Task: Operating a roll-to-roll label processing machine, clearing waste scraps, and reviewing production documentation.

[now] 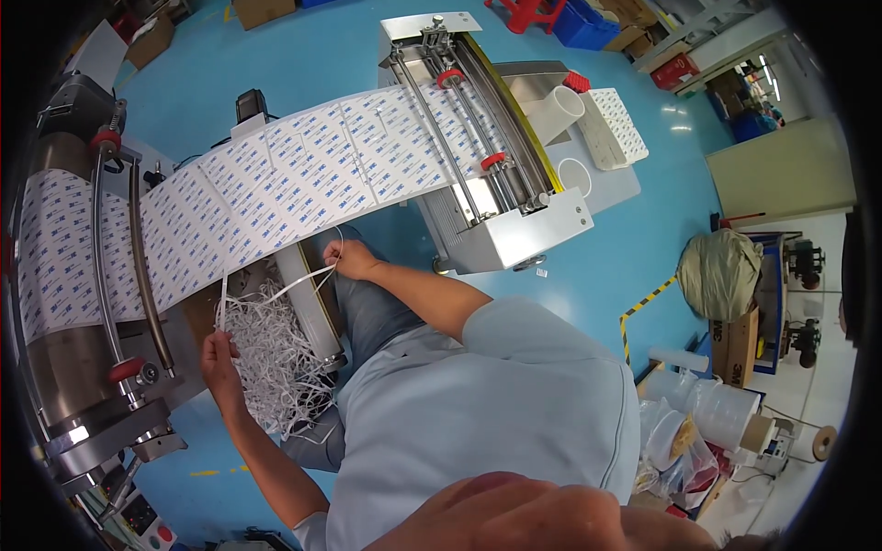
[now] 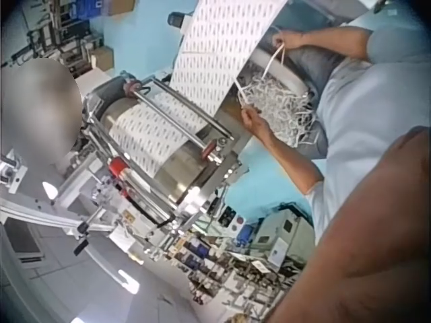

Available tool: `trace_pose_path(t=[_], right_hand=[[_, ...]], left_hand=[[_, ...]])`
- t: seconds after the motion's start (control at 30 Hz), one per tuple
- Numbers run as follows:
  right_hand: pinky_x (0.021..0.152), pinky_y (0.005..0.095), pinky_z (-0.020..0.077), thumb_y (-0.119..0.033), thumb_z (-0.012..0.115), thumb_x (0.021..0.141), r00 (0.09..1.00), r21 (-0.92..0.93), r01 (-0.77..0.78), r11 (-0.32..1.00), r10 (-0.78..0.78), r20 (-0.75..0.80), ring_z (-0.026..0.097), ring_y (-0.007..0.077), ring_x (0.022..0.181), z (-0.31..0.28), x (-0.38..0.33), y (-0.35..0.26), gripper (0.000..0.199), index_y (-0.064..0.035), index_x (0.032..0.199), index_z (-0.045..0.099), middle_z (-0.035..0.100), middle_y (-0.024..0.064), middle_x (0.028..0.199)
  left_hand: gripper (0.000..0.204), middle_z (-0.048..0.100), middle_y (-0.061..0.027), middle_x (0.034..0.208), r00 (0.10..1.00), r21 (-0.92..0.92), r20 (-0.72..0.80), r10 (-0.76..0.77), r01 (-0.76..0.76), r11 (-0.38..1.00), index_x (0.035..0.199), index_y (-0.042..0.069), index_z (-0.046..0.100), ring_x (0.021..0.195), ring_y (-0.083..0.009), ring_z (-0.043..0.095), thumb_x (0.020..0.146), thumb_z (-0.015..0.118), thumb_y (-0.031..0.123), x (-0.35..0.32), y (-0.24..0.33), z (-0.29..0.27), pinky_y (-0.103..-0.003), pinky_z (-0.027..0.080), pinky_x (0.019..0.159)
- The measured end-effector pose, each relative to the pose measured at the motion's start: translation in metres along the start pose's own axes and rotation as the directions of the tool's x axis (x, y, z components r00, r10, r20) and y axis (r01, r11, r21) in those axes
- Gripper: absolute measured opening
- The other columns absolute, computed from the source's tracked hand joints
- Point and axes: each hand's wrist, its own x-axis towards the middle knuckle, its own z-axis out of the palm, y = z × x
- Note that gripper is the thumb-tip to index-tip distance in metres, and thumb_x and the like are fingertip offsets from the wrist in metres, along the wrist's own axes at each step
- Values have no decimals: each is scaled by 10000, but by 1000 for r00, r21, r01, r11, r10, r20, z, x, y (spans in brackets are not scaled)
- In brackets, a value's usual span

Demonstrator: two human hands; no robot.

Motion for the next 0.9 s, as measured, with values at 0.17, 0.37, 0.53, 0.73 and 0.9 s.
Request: trace_pose_path(t=[0.17, 0.37, 0.53, 0.73, 0.9], right_hand=[[677, 350, 498, -177, 599, 760, 1000, -80, -3, 997, 4, 18, 639, 248, 730, -8, -3, 3, 100, -98, 816, 626, 655, 80, 761], [680, 358, 496, -181, 591, 764, 1000, -112, 16, 994, -14, 21, 635, 257, 739, -16, -8, 5, 103, -101, 814, 633, 653, 85, 769], [658, 355, 496, -183, 596, 760, 999, -193, 39, 980, -41, -7, 636, 250, 706, -16, -10, -2, 118, -86, 822, 624, 651, 84, 747], [659, 361, 495, -201, 609, 760, 1000, -151, 25, 988, -24, 9, 633, 269, 712, -3, -7, -12, 121, -96, 818, 623, 644, 93, 738], [665, 330, 498, -127, 614, 763, 992, -159, 126, 979, -120, 48, 638, 223, 727, 28, -5, -6, 78, -87, 830, 623, 651, 87, 777]], left_hand=[[274, 429, 36, 636, 999, -41, -15, -43, 42, 998, 804, 53, 544, 607, -55, 384, 948, 491, 280, 0, -14, -3, -216, 313, 581], [286, 437, 26, 666, 999, 185, 2, 32, -32, 982, 762, 47, 504, 636, -63, 381, 955, 465, 254, -36, -10, -25, -216, 313, 601], [290, 445, 11, 705, 998, 122, -12, 60, -58, 991, 766, 49, 484, 688, -79, 383, 957, 464, 265, -67, -35, -73, -228, 323, 662], [269, 424, 15, 754, 989, -84, -150, -9, -3, 996, 778, 69, 461, 696, -92, 359, 959, 470, 268, -74, -55, -94, -228, 347, 722], [168, 491, 21, 787, 982, -126, -183, -40, 17, 992, 839, 44, 534, 759, -87, 446, 928, 513, 185, -84, -82, -124, -245, 395, 725]])
